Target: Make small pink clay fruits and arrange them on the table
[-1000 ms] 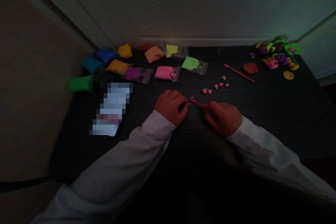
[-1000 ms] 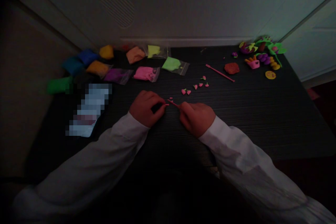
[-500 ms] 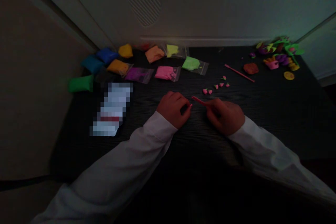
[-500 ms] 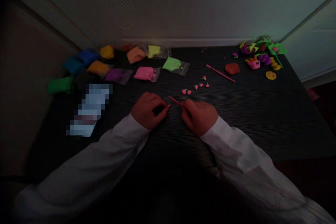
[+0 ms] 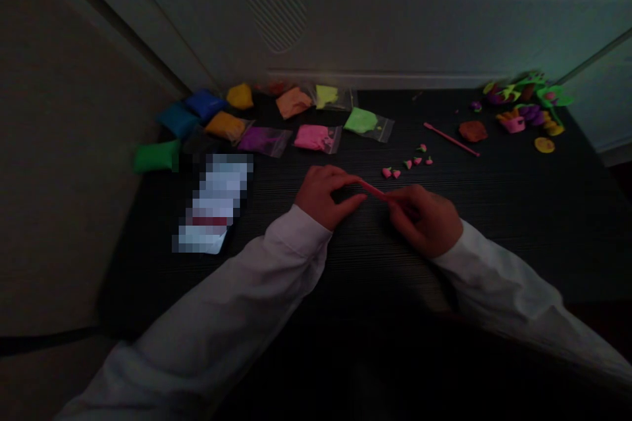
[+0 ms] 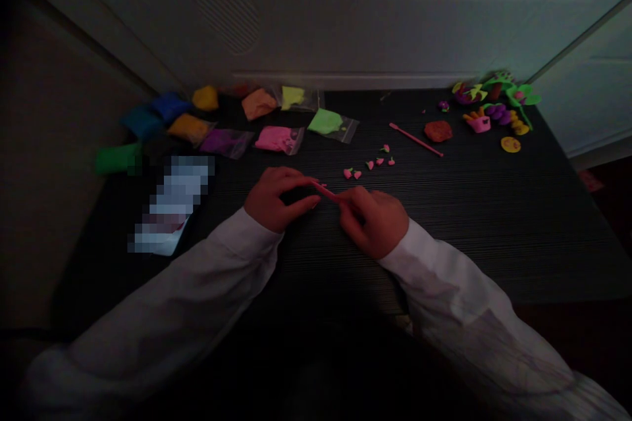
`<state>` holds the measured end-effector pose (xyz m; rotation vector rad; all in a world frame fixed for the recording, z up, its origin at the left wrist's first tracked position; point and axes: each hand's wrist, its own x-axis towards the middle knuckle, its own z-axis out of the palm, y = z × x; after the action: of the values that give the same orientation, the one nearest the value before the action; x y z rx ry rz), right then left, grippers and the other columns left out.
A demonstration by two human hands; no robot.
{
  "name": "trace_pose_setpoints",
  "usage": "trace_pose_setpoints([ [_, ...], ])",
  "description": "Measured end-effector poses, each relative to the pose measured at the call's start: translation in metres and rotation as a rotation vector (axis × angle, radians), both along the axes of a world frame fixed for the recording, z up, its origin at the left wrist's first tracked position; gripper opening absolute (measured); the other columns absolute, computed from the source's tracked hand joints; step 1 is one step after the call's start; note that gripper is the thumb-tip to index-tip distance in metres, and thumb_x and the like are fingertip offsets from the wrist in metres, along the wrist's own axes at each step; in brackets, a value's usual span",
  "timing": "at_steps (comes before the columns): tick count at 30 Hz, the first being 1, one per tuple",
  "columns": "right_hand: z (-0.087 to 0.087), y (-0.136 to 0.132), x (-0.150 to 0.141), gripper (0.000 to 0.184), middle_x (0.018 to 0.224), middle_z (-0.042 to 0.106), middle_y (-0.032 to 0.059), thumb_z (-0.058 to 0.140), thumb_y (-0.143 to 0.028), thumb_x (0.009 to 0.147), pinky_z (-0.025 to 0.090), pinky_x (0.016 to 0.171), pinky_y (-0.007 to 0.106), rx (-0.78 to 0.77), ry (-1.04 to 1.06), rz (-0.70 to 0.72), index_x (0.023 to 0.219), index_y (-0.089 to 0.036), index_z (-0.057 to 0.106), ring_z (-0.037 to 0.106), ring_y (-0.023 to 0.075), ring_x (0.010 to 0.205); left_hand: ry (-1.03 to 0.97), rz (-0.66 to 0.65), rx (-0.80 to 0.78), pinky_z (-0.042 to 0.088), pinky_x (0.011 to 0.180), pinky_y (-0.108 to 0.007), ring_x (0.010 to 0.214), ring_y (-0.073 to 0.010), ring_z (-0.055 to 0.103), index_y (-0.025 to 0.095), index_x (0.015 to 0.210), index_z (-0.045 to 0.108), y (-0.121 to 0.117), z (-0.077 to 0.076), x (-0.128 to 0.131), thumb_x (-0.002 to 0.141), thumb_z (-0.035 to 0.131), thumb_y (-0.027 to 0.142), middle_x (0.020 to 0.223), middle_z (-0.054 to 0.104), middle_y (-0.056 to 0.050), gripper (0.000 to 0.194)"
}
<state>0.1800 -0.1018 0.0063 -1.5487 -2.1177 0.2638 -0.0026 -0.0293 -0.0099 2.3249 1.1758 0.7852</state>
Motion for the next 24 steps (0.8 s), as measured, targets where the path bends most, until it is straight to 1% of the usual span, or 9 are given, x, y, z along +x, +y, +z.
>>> trace_pose_setpoints([
  [6, 0.002, 0.001, -0.001, 0.019, 0.07, 0.061, 0.0024, 0.045, -0.023, 0.077, 0.041, 0.053, 0.022, 0.017, 0.038, 0.019, 0.092, -0.016, 0.054, 0.055, 0.0099, 0.059, -0.051, -0.021, -0.056, 0.041, 0.074, -0.032, 0.078, -0.0138, 0.051, 0.023, 0.081, 0.065, 0.002, 0.0, 0.001, 0.066, 0.06, 0.036, 0.079, 0.06, -0.001, 0.021],
  [10, 0.002, 0.001, -0.001, 0.019, 0.07, 0.061, 0.0015, 0.046, -0.023, 0.076, 0.041, 0.053, 0.021, 0.007, 0.072, -0.004, 0.092, -0.017, 0.053, 0.056, 0.0096, 0.059, -0.048, -0.017, -0.038, 0.041, 0.073, -0.031, 0.076, -0.0129, 0.051, 0.021, 0.078, 0.066, 0.002, 0.001, 0.001, 0.068, 0.058, 0.035, 0.075, 0.06, -0.001, 0.019],
  [12, 0.002, 0.001, -0.001, 0.018, 0.069, 0.061, 0.0009, 0.046, -0.024, 0.076, 0.041, 0.052, 0.021, 0.006, 0.095, -0.046, 0.092, -0.018, 0.053, 0.055, 0.0093, 0.057, -0.019, -0.005, 0.02, 0.041, 0.072, -0.031, 0.075, -0.0134, 0.051, 0.02, 0.077, 0.066, 0.003, 0.0, 0.0, 0.069, 0.057, 0.035, 0.074, 0.06, -0.002, 0.019],
  [14, 0.003, 0.001, -0.001, 0.017, 0.067, 0.061, 0.0003, 0.046, -0.025, 0.077, 0.04, 0.051, 0.021, 0.006, 0.109, -0.086, 0.091, -0.018, 0.053, 0.054, 0.009, 0.055, 0.026, 0.009, 0.112, 0.04, 0.072, -0.032, 0.076, -0.0145, 0.05, 0.02, 0.077, 0.066, 0.007, -0.003, -0.003, 0.07, 0.056, 0.036, 0.074, 0.06, -0.002, 0.02],
  [16, 0.004, 0.001, -0.001, 0.018, 0.066, 0.06, -0.0001, 0.046, -0.025, 0.077, 0.04, 0.05, 0.021, 0.003, 0.114, -0.102, 0.092, -0.018, 0.052, 0.054, 0.0086, 0.053, 0.09, 0.006, 0.206, 0.039, 0.074, -0.034, 0.078, -0.0159, 0.048, 0.021, 0.079, 0.065, 0.01, -0.007, -0.007, 0.072, 0.053, 0.035, 0.075, 0.06, -0.003, 0.02],
  [18, 0.004, 0.002, -0.001, 0.019, 0.064, 0.06, -0.0004, 0.046, -0.025, 0.077, 0.039, 0.049, 0.021, -0.006, 0.122, -0.107, 0.093, -0.018, 0.052, 0.053, 0.0084, 0.052, 0.154, -0.012, 0.268, 0.038, 0.073, -0.035, 0.079, -0.0171, 0.047, 0.021, 0.082, 0.065, 0.014, -0.01, -0.01, 0.074, 0.05, 0.033, 0.077, 0.06, -0.004, 0.021],
  [21, 0.004, 0.003, -0.001, 0.019, 0.063, 0.059, -0.0011, 0.046, -0.025, 0.077, 0.039, 0.049, 0.02, -0.008, 0.128, -0.113, 0.093, -0.017, 0.052, 0.053, 0.0081, 0.052, 0.207, -0.03, 0.321, 0.037, 0.072, -0.036, 0.08, -0.0181, 0.046, 0.021, 0.084, 0.064, 0.015, -0.014, -0.012, 0.076, 0.047, 0.032, 0.079, 0.06, -0.004, 0.022],
  [24, 0.003, 0.003, -0.001, 0.019, 0.062, 0.058, -0.0014, 0.046, -0.025, 0.076, 0.038, 0.049, 0.02, -0.002, 0.119, -0.119, 0.093, -0.017, 0.052, 0.052, 0.0077, 0.051, 0.216, -0.055, 0.335, 0.037, 0.072, -0.035, 0.08, -0.0177, 0.046, 0.02, 0.088, 0.064, 0.015, -0.015, -0.012, 0.077, 0.046, 0.031, 0.081, 0.059, -0.005, 0.023],
])
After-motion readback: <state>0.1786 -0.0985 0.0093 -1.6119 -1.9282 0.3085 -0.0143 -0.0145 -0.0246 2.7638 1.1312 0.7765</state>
